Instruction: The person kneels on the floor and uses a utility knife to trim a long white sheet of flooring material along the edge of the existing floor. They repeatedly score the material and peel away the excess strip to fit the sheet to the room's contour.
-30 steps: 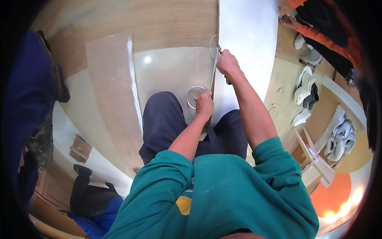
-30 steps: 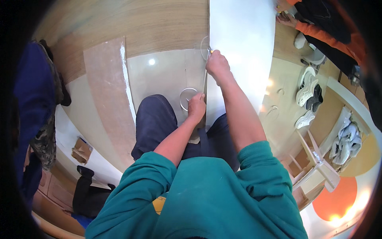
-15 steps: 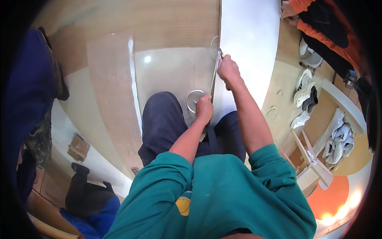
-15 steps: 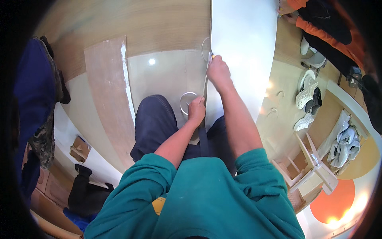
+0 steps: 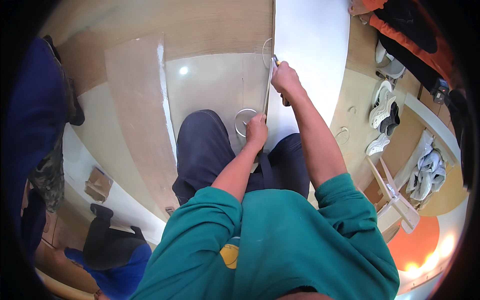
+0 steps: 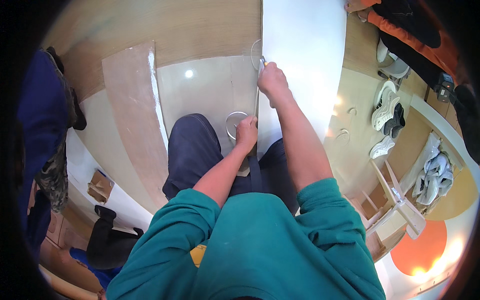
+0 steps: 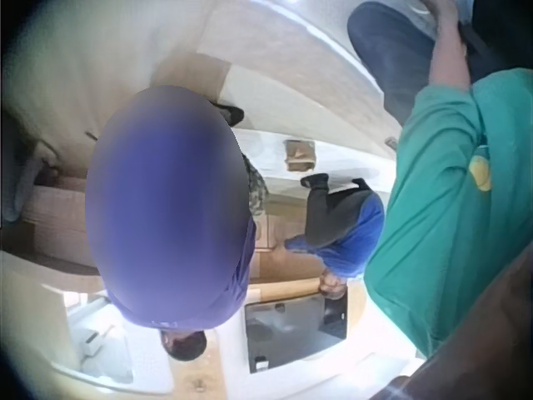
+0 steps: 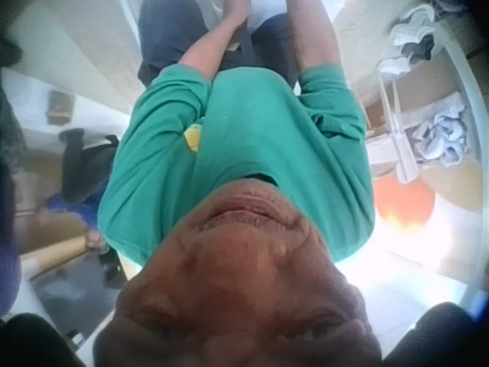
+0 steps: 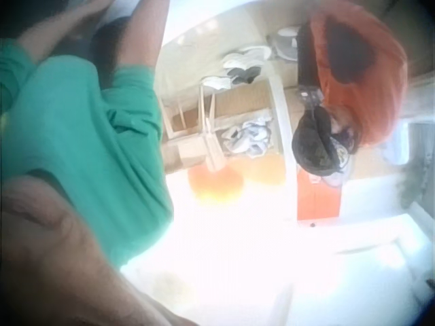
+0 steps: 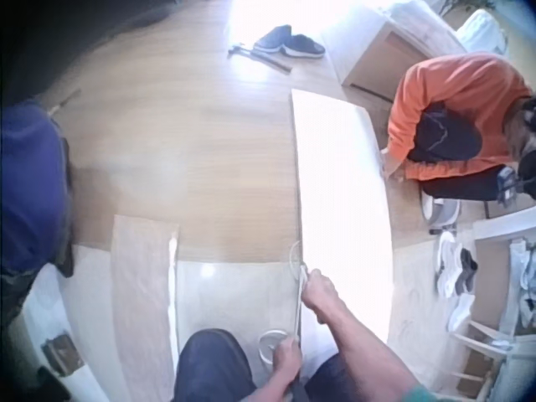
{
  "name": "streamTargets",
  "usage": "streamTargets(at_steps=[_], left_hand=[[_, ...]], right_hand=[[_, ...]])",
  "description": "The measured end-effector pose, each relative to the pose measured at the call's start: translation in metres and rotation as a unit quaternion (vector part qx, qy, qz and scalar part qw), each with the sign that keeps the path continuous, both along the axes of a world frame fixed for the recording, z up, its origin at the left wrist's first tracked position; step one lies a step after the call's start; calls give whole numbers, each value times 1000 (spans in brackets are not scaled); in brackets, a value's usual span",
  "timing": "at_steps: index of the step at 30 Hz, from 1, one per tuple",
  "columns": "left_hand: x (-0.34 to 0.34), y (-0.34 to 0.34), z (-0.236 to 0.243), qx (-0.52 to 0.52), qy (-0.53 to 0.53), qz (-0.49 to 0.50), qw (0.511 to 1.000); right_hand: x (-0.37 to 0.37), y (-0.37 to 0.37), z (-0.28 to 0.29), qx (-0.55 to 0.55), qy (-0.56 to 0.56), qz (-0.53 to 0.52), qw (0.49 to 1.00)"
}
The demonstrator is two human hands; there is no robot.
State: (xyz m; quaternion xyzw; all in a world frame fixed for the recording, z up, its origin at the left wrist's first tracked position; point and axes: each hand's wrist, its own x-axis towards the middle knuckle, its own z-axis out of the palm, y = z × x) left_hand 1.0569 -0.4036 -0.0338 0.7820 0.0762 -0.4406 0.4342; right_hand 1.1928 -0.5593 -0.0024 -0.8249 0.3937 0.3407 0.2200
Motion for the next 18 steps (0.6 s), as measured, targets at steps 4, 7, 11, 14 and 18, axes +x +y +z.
streamTargets(at_steps=[4,7,11,14,18], left_hand=[[0,3,5,8,-15,-20,1000],[-3,5,6,39,10,-13,999],[-15,11,0,16,7,-25,1000],[-19,11,0,24,25,-42,999],[-7,13,-5,25,15,-52,998]], right_hand=[[1,1,-9,-46,-26,14,999],[-5,8,9,-21,-10,9,1000],[-19,9,3,-31,-21,12,999],[-20,9,-6,-44,-40,10,998],[-20,9,2,-37,-50,23,998]])
